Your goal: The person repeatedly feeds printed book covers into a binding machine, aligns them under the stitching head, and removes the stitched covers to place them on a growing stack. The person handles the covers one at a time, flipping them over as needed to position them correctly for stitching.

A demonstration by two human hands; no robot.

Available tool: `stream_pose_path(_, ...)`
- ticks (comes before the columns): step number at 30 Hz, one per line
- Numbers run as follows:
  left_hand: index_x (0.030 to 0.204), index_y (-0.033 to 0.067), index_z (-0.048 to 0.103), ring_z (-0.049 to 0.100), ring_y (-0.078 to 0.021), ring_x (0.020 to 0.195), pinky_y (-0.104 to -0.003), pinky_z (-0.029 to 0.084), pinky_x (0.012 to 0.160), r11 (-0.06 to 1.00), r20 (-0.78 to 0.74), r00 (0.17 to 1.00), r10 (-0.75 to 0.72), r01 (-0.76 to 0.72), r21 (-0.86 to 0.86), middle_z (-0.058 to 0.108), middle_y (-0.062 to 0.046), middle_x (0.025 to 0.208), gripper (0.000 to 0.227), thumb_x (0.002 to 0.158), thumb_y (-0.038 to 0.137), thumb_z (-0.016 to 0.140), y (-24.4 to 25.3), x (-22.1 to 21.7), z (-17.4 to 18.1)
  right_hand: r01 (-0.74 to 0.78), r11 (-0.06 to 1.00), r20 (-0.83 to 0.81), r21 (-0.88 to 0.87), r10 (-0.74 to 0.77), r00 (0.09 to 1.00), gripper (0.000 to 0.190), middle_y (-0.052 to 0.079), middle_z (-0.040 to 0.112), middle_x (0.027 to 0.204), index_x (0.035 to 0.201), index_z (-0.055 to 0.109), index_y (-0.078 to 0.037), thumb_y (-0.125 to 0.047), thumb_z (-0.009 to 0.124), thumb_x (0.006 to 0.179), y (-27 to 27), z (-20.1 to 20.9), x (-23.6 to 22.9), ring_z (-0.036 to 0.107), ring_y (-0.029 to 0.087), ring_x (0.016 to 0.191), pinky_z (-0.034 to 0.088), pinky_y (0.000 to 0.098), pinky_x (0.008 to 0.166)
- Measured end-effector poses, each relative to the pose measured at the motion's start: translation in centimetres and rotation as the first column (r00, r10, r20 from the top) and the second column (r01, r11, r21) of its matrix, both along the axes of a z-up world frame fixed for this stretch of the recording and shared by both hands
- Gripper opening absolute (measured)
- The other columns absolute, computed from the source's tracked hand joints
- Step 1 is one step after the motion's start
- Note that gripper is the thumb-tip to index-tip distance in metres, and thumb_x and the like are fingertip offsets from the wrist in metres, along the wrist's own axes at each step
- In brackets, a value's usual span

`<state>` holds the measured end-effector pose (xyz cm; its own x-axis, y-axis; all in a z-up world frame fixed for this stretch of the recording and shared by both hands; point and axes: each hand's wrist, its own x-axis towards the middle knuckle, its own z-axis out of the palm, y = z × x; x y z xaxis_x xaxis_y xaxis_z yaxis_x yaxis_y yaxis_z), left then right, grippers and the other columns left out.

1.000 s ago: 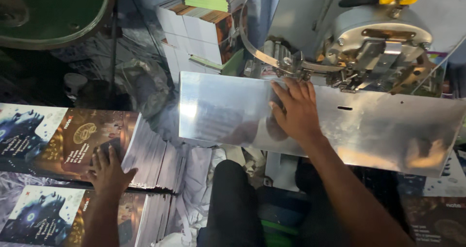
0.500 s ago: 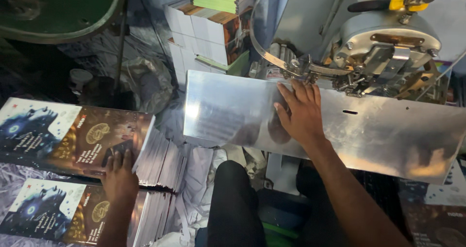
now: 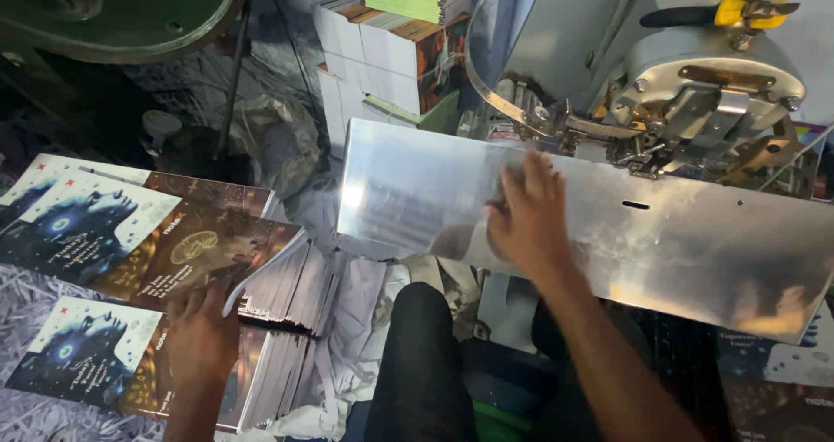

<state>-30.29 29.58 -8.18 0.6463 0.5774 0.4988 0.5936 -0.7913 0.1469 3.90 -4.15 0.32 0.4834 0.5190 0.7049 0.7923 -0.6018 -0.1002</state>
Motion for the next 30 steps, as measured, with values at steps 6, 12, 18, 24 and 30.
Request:
stream_pose_path(6, 0.120, 0.0058, 0.069, 0.063, -0.0374, 0.118, -0.048, 0.046, 0.104, 0.986, 0.145, 0.976, -0.161, 0.154, 0.059, 0.071, -0.016, 0.117, 0.027, 0.095, 0.017, 0.068, -3.4, 0.8, 2.7, -0.255, 0.898, -0.706, 0.359, 0.440, 0.554, 0.053, 0.021, 0.073, 0.124, 0.127, 0.068, -0.003, -0.044, 0.066, 0.094, 5.5, -4.3, -7.9, 0.067, 0.030, 0.119, 0.052, 0.0408, 0.103)
stream_pose_path(12, 0.124, 0.0044, 0.068, 0.061, -0.0397, 0.113, -0.048, 0.046, 0.100, 0.998, 0.239, 0.970, -0.054, 0.062, -0.026, 0.071, -0.018, 0.114, 0.034, 0.091, 0.012, 0.065, -7.3, 1.5, 4.6, -0.317, 0.768, -0.831, 0.556, 0.520, -0.199, 0.076, 0.020, 0.069, 0.114, 0.127, 0.063, 0.007, -0.062, 0.058, 0.097, 11.4, -5.3, -14.4, 0.074, 0.022, 0.102, 0.059, 0.0376, 0.088)
stream_pose_path(18, 0.127, 0.0045, 0.066, 0.060, -0.0389, 0.114, -0.048, 0.044, 0.100, 0.996, 0.265, 0.964, -0.030, 0.053, -0.079, 0.070, -0.018, 0.118, 0.037, 0.091, 0.009, 0.066, -10.7, 1.8, 5.6, 0.015, 0.804, -0.664, 0.594, 0.501, -0.555, 0.075, 0.013, 0.060, 0.120, 0.142, 0.047, -0.008, -0.059, 0.065, 0.090, 15.2, -2.1, -17.6, 0.073, 0.020, 0.095, 0.061, 0.0362, 0.081)
stream_pose_path(24, 0.130, 0.0034, 0.063, 0.058, -0.0380, 0.115, -0.049, 0.043, 0.100, 0.989, 0.312, 0.949, -0.048, 0.090, -0.120, 0.067, -0.018, 0.126, 0.053, 0.078, 0.003, 0.065, -14.0, 2.2, 4.6, 0.211, 0.801, -0.630, 0.560, 0.578, -0.519, 0.050, 0.010, 0.066, 0.099, 0.120, 0.053, -0.011, -0.041, 0.073, 0.085, 16.3, -0.9, -18.6, 0.072, 0.027, 0.079, 0.063, 0.0407, 0.060)
stream_pose_path(30, 0.134, 0.0062, 0.063, 0.053, -0.0440, 0.123, -0.052, 0.041, 0.107, 0.987, 0.289, 0.955, -0.065, 0.104, -0.120, 0.062, -0.019, 0.132, 0.055, 0.079, 0.003, 0.070, -16.3, 2.7, 3.0, 0.339, 0.746, -0.642, 0.572, 0.666, -0.380, 0.036, 0.007, 0.064, 0.097, 0.110, 0.051, -0.015, -0.021, 0.078, 0.087, 15.9, -4.4, -17.8, 0.070, 0.019, 0.080, 0.061, 0.0387, 0.060)
